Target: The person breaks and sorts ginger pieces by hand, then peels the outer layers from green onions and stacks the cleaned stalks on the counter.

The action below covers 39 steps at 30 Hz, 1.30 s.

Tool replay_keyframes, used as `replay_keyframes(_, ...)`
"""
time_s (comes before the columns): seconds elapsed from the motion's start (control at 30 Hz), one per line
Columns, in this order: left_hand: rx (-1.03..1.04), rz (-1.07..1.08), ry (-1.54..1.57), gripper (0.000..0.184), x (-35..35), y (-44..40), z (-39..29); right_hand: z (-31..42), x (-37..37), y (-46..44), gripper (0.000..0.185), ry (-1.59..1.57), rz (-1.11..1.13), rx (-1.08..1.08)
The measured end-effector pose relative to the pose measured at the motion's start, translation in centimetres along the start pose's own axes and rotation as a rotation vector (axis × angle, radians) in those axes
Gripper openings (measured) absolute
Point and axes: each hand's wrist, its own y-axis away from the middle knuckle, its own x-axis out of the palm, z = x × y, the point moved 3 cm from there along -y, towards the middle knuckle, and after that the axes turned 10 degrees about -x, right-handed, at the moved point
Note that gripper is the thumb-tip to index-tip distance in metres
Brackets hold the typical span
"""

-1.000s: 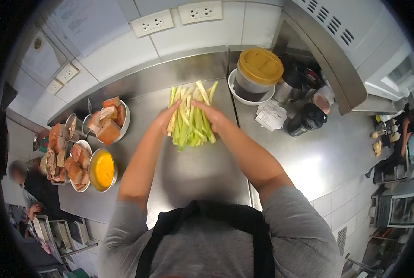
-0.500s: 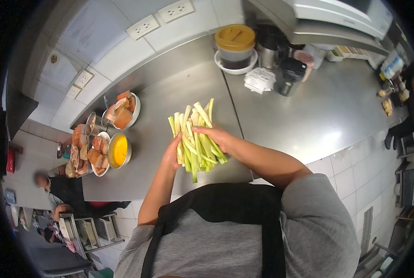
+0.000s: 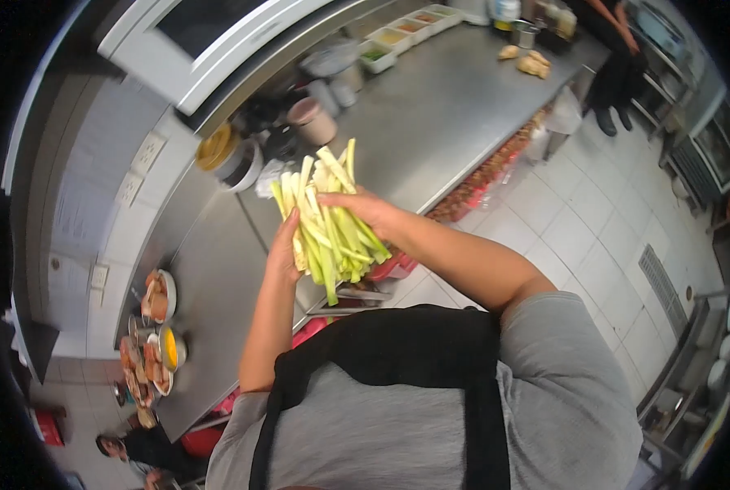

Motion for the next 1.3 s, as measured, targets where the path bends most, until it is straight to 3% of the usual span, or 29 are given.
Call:
replay_keyframes(0.13, -0.094, 0.135, 0.001, 0.050, 9.9, -6.4, 4.3, 8.5, -6.0, 5.5, 0.042, -0.020, -0.094, -0.118)
replay_keyframes(0.23, -0.167, 0.193, -0.016, 0.049, 15.3, -10.2, 7.0, 12.6, -11.2, 8.3, 0.043, -0.040, -0.133, -0.087)
replay_keyframes(0.53, -0.278, 0.244, -0.115, 0.047, 23.6, -25.8, 6.3, 24.1, -21.9, 3.7, 0.040, -0.051, -0.205, -0.138)
replay_keyframes(0.67, -0.182, 0.219, -0.172, 0.048, 23.4, -34.3, 4.2, 28.1, -25.9, -2.0, 0.040, -0.019, -0.261, -0.147)
replay_keyframes(0.8, -0.342, 0.218, -0.177, 0.050, 22.4, -39.4, 2.2, 29.1, -28.3, -6.4, 0.041, -0.091, -0.283, -0.135)
replay_keyframes(1.03, -0.363, 0.149, -0.433, 0.055, 22.5, -45.2, -2.3, 31.2, -31.1, -12.5, 0.046, 0.004, -0.395, -0.229)
replay_keyframes(1.13, -0.379, 0.041, -0.543, 0.064, 21.4, -46.8, -2.9, 31.0, -32.8, -14.2, 0.049, 0.061, -0.515, -0.174)
replay_keyframes(1.23, -0.311, -0.088, -0.700, 0.073, 20.9, -47.4, -2.6, 32.2, -33.6, -13.3, 0.044, 0.077, -0.473, -0.057)
replay_keyframes(1.3, -0.154, -0.199, -0.968, 0.089, 21.2, -47.0, -3.0, 33.2, -34.6, -12.2, 0.040, 0.055, -0.428, 0.001)
